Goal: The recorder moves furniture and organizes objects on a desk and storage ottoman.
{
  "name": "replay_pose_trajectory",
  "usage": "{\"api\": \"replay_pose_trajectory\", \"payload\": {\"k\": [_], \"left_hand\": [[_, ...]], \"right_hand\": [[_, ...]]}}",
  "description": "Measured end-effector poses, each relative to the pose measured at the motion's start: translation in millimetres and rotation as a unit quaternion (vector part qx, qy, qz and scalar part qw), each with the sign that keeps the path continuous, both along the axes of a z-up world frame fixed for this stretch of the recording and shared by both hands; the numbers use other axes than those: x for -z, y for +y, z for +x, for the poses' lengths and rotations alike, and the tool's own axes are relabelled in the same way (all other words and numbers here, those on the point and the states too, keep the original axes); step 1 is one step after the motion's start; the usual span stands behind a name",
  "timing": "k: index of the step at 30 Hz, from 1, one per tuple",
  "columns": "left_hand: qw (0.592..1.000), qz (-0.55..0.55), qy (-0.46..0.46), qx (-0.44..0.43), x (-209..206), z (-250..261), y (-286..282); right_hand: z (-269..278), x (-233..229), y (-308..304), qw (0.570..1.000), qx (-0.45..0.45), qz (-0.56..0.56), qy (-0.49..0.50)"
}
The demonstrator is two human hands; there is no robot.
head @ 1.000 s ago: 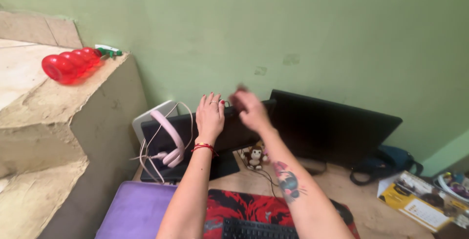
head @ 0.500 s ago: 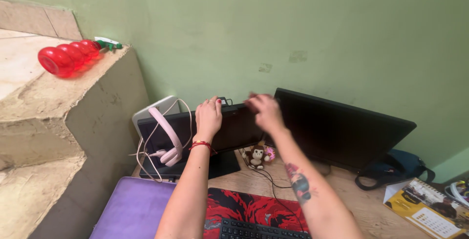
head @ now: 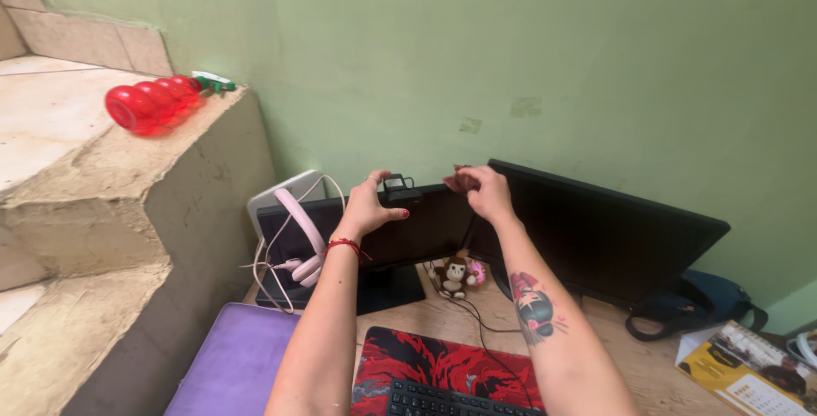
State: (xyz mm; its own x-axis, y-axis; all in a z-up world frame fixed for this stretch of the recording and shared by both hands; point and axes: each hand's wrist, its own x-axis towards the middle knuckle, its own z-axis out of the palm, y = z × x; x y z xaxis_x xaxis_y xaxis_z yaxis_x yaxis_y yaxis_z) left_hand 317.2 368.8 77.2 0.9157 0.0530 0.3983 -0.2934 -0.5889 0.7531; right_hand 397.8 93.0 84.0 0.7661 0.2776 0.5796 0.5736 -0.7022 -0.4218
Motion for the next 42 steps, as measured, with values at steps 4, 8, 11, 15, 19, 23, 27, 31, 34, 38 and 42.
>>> {"api": "replay_pose_trajectory", "payload": {"k": [4,8,11,15,19,23,27,31,34,38,42], "left_hand": [[0.999,-0.035,-0.013,0.012,15.8,14.7,9.3],[1.000,-0.004,-0.009,0.005,10.4,15.2,10.1],[1.000,0.000,0.002,-0.005,11.6,18.8,10.7],[0.999,0.015,0.027,-0.013,13.8,23.8,11.6],[0.999,0.007,0.033,-0.014,11.0,20.8,10.5],[0.999,0.025,0.026,-0.014,15.4,21.7,10.9],[1.000,-0.010,0.019,-0.011,3.3,11.3,6.1],[1.000,-0.013,0.004,-0.018,10.9,20.9,8.7],[1.000,0.013,0.007,-0.015,6.8,17.3,8.5],[0.999,0.002,0.038,-0.003,-4.4,5.8,7.1],[1.000,0.000,0.024,0.010,-2.7,7.6,9.3]], "right_hand": [[-10.7,-24.8,50.7,0.993,-0.061,0.101,-0.009],[-34.6,-46.7,85.6,0.963,-0.265,-0.031,-0.029],[-30.8,-49.5,75.5,0.952,-0.254,-0.155,-0.070],[-15.0,-46.0,48.7,0.962,-0.167,-0.216,-0.024],[-6.8,-45.9,54.5,0.981,-0.149,-0.123,-0.009],[-16.7,-48.3,70.8,0.986,-0.153,-0.052,-0.049],[-19.8,-43.1,83.1,0.978,-0.198,-0.013,-0.063],[-20.1,-37.6,88.0,0.969,-0.225,-0.070,-0.072],[-21.0,-38.6,76.7,0.967,-0.179,-0.166,-0.074],[-20.0,-35.6,41.6,0.991,-0.059,-0.118,-0.001],[-0.3,-5.5,17.7,0.995,-0.050,-0.090,-0.008]]}}
